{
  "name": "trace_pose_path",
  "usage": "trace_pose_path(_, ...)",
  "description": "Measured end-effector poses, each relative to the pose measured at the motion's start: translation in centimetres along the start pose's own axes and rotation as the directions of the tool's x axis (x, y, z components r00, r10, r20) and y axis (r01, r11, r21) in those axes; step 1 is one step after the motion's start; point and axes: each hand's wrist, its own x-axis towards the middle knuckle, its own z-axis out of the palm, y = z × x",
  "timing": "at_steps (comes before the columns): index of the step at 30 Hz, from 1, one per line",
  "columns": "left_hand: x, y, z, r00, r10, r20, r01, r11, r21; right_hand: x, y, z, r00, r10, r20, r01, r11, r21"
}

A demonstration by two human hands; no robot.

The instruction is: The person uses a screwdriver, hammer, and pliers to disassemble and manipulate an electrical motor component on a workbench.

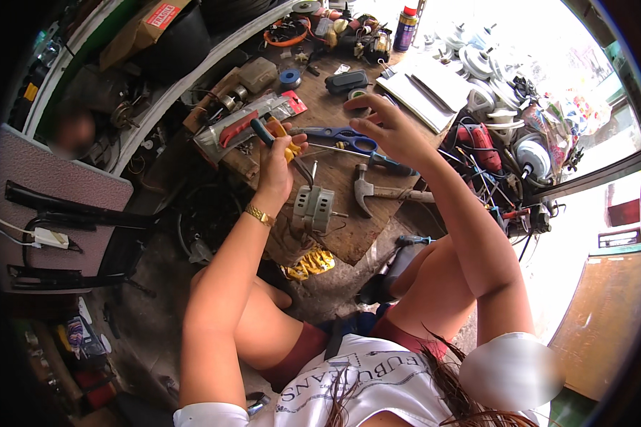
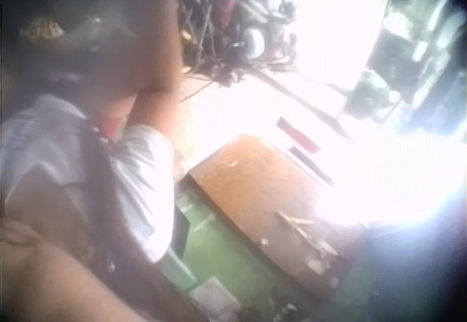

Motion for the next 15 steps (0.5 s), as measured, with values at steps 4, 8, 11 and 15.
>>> trace_pose_path(4,-1.1,0.1,0.9,0.999,-0.005,-0.043,0.005,1.000,0.008,0.1,1.0,0.0,1.000,-0.023,0.018,0.023,1.000,0.011)
trace_pose_path(8,-2.0,-0.4,1.2,1.000,-0.005,0.001,0.005,0.998,0.058,-1.1,1.2,0.7,1.000,0.018,-0.012,-0.018,1.000,0.015)
trace_pose_path(11,-2.1,-0.5,0.5,0.998,0.027,0.061,-0.032,0.996,0.084,-4.5,1.8,4.5,0.980,0.028,-0.198,-0.020,0.999,0.043)
trace_pose_path(15,-2.3,-1.0,0.9,0.994,0.063,0.087,-0.069,0.996,0.062,-12.8,2.1,13.4,0.917,0.034,-0.398,-0.122,0.973,-0.197)
